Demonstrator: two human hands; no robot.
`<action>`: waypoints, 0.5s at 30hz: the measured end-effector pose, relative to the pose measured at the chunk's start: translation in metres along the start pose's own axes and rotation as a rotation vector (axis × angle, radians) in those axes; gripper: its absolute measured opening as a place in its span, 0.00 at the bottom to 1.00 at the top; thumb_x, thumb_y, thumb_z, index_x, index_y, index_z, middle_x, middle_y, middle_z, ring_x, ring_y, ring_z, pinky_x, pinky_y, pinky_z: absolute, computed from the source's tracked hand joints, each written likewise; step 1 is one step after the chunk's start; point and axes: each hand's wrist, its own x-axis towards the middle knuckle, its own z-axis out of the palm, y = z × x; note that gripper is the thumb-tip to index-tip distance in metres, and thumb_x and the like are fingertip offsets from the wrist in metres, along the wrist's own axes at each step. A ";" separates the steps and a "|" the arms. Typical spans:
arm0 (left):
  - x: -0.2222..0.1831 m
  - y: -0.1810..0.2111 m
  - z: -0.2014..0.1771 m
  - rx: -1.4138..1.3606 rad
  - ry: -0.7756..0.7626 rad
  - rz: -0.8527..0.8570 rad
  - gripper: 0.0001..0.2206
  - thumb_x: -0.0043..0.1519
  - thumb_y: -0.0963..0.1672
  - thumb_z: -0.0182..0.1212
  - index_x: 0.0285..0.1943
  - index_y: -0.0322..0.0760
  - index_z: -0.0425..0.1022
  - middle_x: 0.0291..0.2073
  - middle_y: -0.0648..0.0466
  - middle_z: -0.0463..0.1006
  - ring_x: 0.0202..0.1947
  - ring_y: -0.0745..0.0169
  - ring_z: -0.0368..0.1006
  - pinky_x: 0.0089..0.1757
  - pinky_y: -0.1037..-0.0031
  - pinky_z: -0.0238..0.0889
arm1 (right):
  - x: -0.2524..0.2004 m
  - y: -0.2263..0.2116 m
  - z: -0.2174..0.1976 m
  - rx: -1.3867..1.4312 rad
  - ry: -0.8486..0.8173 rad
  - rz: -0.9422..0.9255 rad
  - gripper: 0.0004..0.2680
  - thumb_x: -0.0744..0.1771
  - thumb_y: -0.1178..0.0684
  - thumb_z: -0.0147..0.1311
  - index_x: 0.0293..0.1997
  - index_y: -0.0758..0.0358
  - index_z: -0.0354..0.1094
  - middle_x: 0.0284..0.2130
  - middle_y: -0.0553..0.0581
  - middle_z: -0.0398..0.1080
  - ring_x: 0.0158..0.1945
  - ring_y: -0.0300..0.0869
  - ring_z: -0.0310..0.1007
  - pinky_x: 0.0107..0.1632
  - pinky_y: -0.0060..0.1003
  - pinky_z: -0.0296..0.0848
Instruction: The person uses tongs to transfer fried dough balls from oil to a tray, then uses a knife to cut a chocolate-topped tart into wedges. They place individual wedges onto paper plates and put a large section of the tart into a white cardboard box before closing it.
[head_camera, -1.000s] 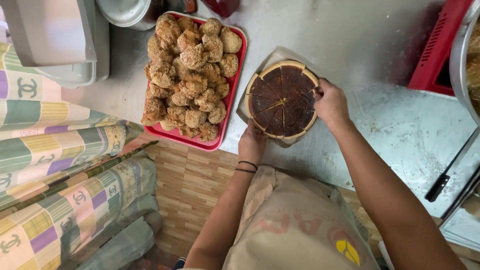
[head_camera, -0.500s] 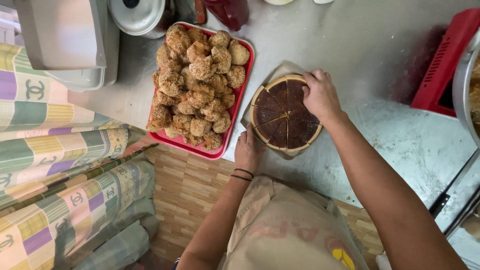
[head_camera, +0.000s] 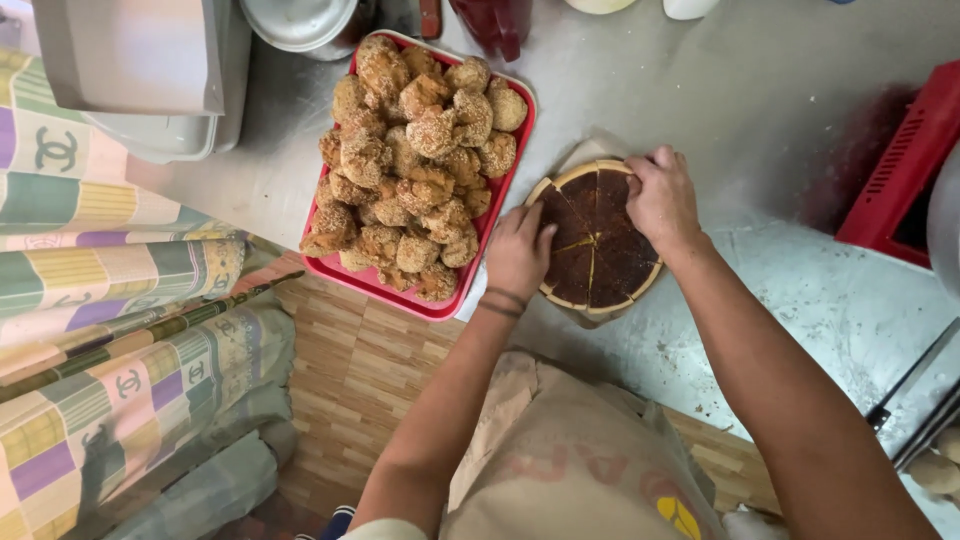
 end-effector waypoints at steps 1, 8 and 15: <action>0.014 -0.004 0.016 0.063 -0.010 0.039 0.21 0.60 0.53 0.64 0.59 0.45 0.77 0.46 0.51 0.75 0.47 0.47 0.77 0.49 0.60 0.70 | 0.001 -0.002 0.000 -0.011 0.002 -0.004 0.09 0.66 0.57 0.61 0.50 0.62 0.78 0.38 0.59 0.64 0.45 0.58 0.68 0.46 0.51 0.77; 0.072 0.007 0.027 0.201 -0.089 0.016 0.13 0.54 0.52 0.67 0.42 0.47 0.82 0.36 0.51 0.74 0.38 0.44 0.77 0.41 0.58 0.72 | 0.017 -0.020 -0.002 -0.049 -0.076 -0.033 0.14 0.63 0.48 0.67 0.53 0.54 0.78 0.40 0.57 0.65 0.48 0.55 0.66 0.53 0.48 0.70; 0.080 0.005 0.031 0.158 -0.167 -0.094 0.11 0.54 0.51 0.69 0.38 0.45 0.82 0.37 0.51 0.73 0.40 0.43 0.77 0.42 0.60 0.73 | 0.027 -0.026 0.005 -0.054 -0.145 0.056 0.14 0.61 0.45 0.68 0.49 0.53 0.79 0.42 0.56 0.64 0.51 0.55 0.64 0.54 0.48 0.68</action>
